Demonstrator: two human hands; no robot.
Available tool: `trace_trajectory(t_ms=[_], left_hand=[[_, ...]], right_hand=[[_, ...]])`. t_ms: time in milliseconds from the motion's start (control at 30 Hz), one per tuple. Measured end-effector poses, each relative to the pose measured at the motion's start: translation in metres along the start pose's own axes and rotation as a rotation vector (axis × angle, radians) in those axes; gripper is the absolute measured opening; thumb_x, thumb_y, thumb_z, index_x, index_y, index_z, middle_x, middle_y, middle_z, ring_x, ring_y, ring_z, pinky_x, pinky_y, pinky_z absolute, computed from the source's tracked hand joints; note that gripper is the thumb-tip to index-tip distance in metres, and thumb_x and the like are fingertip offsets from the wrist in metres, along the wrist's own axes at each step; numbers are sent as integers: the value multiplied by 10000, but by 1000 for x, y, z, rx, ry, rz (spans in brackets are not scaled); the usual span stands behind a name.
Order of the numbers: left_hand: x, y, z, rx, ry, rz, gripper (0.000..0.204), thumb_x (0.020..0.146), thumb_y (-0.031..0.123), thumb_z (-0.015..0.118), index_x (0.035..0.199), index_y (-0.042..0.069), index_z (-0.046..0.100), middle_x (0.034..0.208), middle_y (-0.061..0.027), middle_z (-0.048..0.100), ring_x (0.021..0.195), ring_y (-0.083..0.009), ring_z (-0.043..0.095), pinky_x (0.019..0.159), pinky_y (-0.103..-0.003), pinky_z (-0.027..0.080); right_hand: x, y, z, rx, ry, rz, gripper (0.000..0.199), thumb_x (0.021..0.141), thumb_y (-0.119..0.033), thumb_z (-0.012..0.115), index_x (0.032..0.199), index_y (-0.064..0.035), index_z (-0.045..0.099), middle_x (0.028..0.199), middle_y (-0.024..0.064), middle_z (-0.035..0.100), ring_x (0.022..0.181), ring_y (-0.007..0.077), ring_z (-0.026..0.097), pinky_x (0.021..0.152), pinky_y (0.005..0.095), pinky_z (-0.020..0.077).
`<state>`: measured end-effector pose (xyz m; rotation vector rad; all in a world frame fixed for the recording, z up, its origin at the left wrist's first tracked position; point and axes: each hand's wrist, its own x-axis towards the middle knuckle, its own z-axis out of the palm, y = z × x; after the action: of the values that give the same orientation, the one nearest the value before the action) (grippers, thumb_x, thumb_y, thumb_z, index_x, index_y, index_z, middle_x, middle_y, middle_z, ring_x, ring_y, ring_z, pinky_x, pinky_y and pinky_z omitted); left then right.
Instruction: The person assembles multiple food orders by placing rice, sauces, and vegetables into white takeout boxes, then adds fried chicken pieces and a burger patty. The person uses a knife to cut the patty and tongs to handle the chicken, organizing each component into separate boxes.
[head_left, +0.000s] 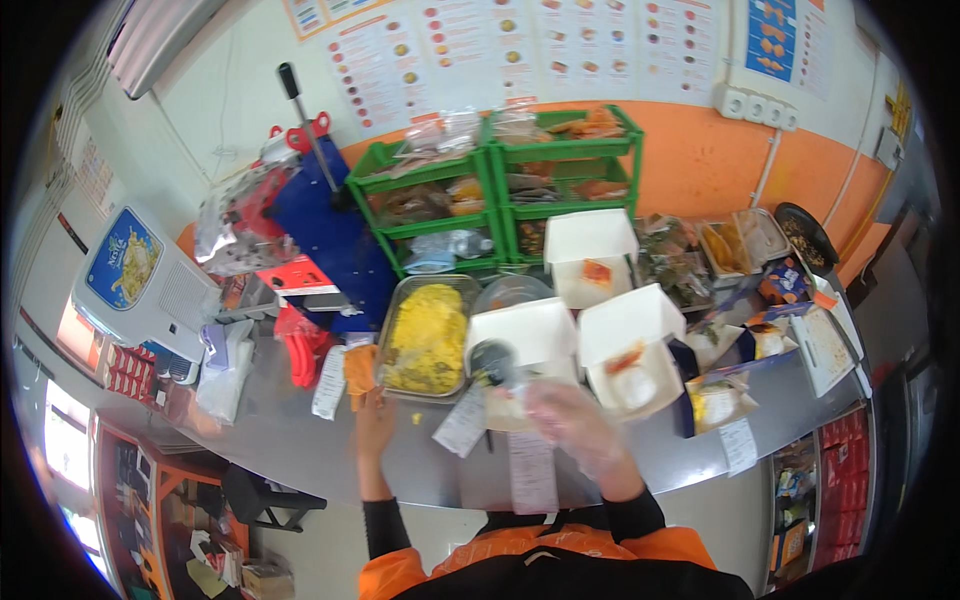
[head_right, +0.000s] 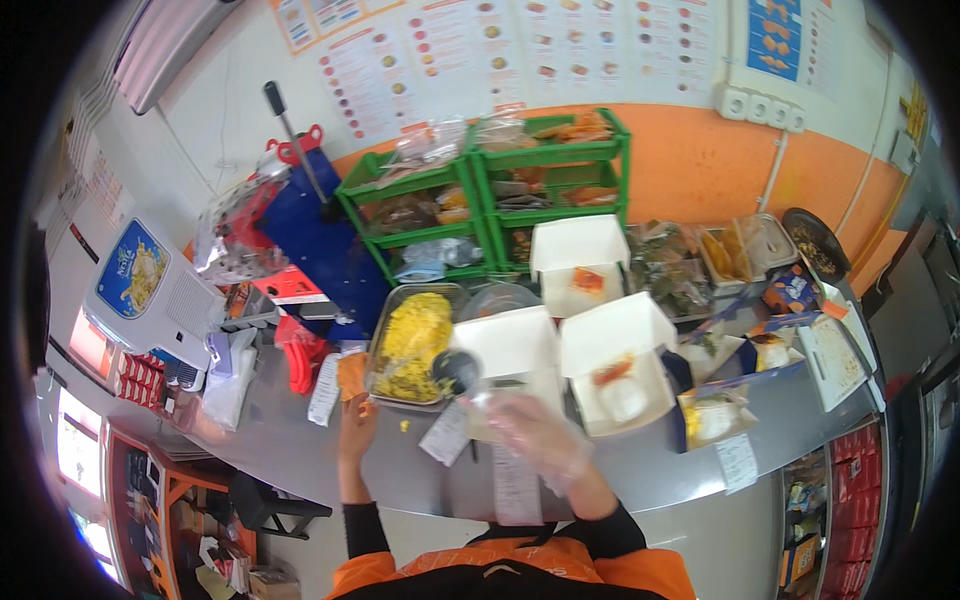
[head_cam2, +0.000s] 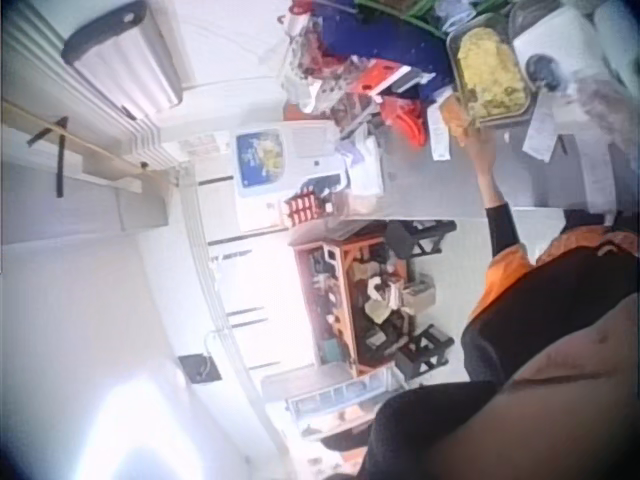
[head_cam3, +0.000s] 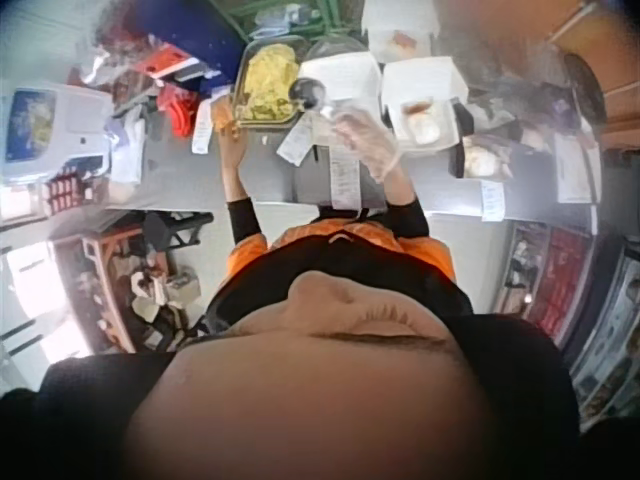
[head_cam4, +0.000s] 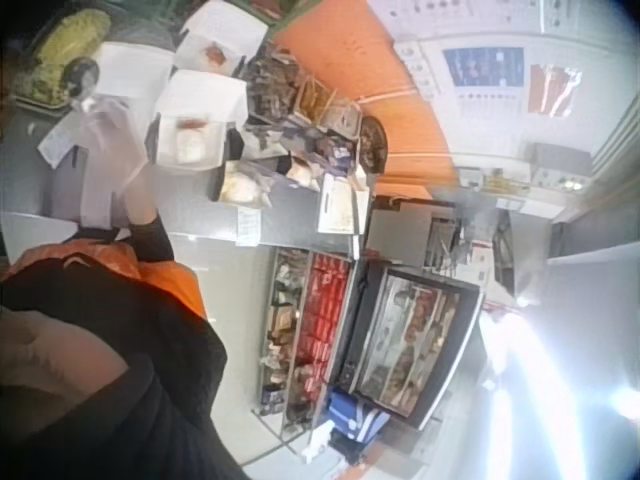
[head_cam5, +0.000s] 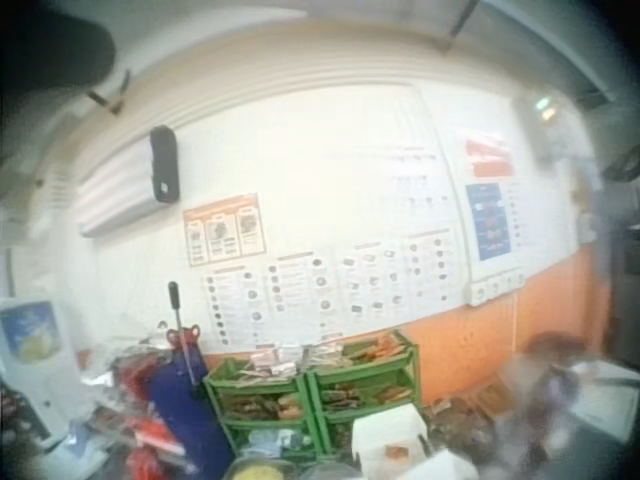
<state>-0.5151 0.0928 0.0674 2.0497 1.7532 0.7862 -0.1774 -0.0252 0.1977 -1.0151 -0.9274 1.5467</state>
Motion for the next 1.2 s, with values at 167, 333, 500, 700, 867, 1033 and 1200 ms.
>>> trace_trajectory(t_ms=[167,333,500,700,867,1033,1200], left_hand=[[43,-36,35,74,276,168,505,813,225,641,1224,-22,485,1063,-234,554,1041,-411,493,908,-452,406],[54,-56,41,61,221,125,549,812,252,610,1244,-55,466,1107,-255,534,1027,-422,485,917,-468,388],[51,-53,39,59,149,101,610,842,273,610,1306,-72,415,1174,-229,506,1062,-391,469,921,-431,396],[43,-68,38,63,152,99,711,838,350,644,1344,-70,376,1226,-204,479,1091,-367,442,917,-416,402],[49,-66,29,-40,86,131,740,820,354,667,1351,-65,367,1232,-203,477,1097,-369,436,927,-411,394],[47,-70,21,-34,73,142,791,798,396,676,1349,-76,361,1262,-200,471,1132,-355,437,931,-392,401],[47,-70,23,-67,68,128,793,801,383,680,1365,-62,344,1275,-198,456,1142,-364,426,934,-402,399]], right_hand=[[187,136,89,-1618,-137,-89,214,861,-163,497,850,-45,676,841,149,674,722,263,673,601,394,508],[255,206,116,-1755,431,-260,193,813,-164,527,850,-31,662,788,146,672,713,286,677,592,400,521],[287,203,98,-1741,106,-273,158,796,-143,539,840,-39,651,774,168,664,702,318,669,579,433,515],[243,162,114,-1958,-369,-181,142,798,-129,565,851,-45,667,832,137,681,777,302,677,626,420,518],[254,162,110,-2030,133,-152,141,807,-142,557,793,-74,681,815,114,687,793,281,682,619,448,505],[236,150,135,-2066,-212,111,120,789,-108,592,834,-69,696,877,132,692,834,279,681,643,424,515],[218,119,143,-2033,-528,252,120,744,-84,636,837,-37,694,890,173,682,848,309,673,672,418,522]])
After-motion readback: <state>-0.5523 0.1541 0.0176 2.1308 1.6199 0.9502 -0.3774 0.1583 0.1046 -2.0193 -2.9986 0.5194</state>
